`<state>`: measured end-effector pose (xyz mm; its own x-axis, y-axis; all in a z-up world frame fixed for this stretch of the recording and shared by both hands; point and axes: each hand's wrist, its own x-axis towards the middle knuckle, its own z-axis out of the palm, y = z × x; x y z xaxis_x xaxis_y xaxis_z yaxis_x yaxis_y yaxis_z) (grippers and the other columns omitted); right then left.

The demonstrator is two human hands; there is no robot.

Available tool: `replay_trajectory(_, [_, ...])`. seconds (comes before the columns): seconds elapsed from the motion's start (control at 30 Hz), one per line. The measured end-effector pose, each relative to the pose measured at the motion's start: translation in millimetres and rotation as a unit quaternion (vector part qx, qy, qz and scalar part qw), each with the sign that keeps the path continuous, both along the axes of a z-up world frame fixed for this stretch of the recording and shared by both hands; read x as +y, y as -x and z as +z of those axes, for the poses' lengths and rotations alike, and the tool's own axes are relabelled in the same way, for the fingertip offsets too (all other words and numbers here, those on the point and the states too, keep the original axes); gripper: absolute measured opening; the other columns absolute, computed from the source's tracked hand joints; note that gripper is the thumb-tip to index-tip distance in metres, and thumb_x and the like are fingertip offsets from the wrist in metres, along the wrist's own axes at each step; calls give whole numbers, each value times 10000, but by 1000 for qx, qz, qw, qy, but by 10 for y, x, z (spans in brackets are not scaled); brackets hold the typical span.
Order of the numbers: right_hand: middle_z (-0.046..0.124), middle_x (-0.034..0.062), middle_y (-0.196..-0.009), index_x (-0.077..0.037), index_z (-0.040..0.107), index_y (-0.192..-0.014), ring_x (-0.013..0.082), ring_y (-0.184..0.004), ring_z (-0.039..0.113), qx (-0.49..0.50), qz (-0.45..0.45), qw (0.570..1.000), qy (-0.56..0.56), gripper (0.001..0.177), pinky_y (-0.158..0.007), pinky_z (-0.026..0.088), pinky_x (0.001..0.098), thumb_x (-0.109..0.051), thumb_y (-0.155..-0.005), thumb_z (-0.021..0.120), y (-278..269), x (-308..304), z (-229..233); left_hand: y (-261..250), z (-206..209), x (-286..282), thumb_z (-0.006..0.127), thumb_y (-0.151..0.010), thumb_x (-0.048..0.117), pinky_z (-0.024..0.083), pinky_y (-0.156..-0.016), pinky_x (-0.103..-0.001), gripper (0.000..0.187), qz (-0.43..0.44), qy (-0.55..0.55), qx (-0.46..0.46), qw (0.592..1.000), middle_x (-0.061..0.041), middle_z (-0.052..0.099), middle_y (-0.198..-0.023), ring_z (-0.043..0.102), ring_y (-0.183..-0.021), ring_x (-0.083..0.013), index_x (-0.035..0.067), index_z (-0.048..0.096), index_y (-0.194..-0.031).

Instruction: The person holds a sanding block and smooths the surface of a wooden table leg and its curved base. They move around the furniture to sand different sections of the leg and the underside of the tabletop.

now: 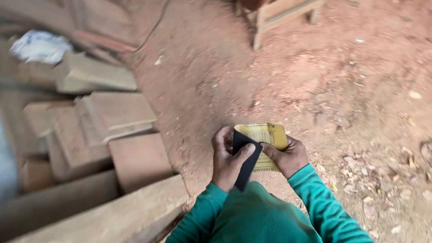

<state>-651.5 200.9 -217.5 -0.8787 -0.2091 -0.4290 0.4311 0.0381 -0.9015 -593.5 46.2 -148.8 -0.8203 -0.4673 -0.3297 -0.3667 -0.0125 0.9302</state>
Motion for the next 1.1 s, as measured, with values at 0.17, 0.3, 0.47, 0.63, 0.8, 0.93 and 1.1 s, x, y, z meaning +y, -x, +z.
replay_trajectory(0.17, [683,98,-581,-68,728,-781,146,-526,654,20,-36,997,64,343,-515,543,281,-352,-971,710,492,184,-386,935,-457,121,926,-780,298,557,-735,-343,499,0,-106,-30,994,-100,659,-994,638,-911,-182,89,661,-1147])
replay_trajectory(0.3, [770,122,-874,-24,722,-1111,211,-799,739,31,-107,990,84,626,-738,624,390,-86,-567,1025,1119,-44,94,1747,-508,209,904,-817,382,530,-643,-366,482,-7,-98,-46,994,-114,611,-886,633,-833,-213,67,623,-1051])
replay_trajectory(0.47, [758,126,-793,-6,752,-978,215,-694,718,-48,-190,981,5,391,-640,617,352,-62,-656,967,1683,261,-127,2513,147,95,825,-825,494,475,-945,-455,770,-200,-142,-149,958,-263,518,-1261,543,-1177,-334,22,536,-1360])
replay_trajectory(0.63, [722,191,-633,37,729,-812,273,-517,717,-80,-262,958,80,277,-472,606,379,51,-625,932,2391,551,-415,3351,-674,44,820,-862,221,608,-671,-355,248,-328,-142,-152,922,-175,752,-830,736,-798,-215,13,787,-994])
replay_trajectory(0.8, [691,109,-585,-6,726,-764,199,-497,701,-36,-227,970,79,198,-464,586,321,1,-690,909,3313,1172,-654,4183,-1045,730,861,-821,98,536,-544,-254,107,-253,-134,-88,954,-62,667,-668,628,-667,-93,35,778,-841])
replay_trajectory(0.93, [646,107,-513,-13,707,-692,158,-473,657,11,-234,971,42,228,-412,502,251,-75,-748,919,4173,1794,-1005,5006,-1448,1232,852,-806,75,584,-509,-300,146,-228,-127,-107,959,-111,691,-683,656,-632,-126,-7,767,-893])
replay_trajectory(1.1, [584,81,-445,-34,696,-616,113,-412,520,21,-205,978,-21,283,-417,419,240,-147,-818,861,4848,2453,-875,5705,-1370,1738,871,-839,274,629,-758,-359,438,-316,-171,-155,920,-137,740,-983,696,-914,-178,5,740,-1159])
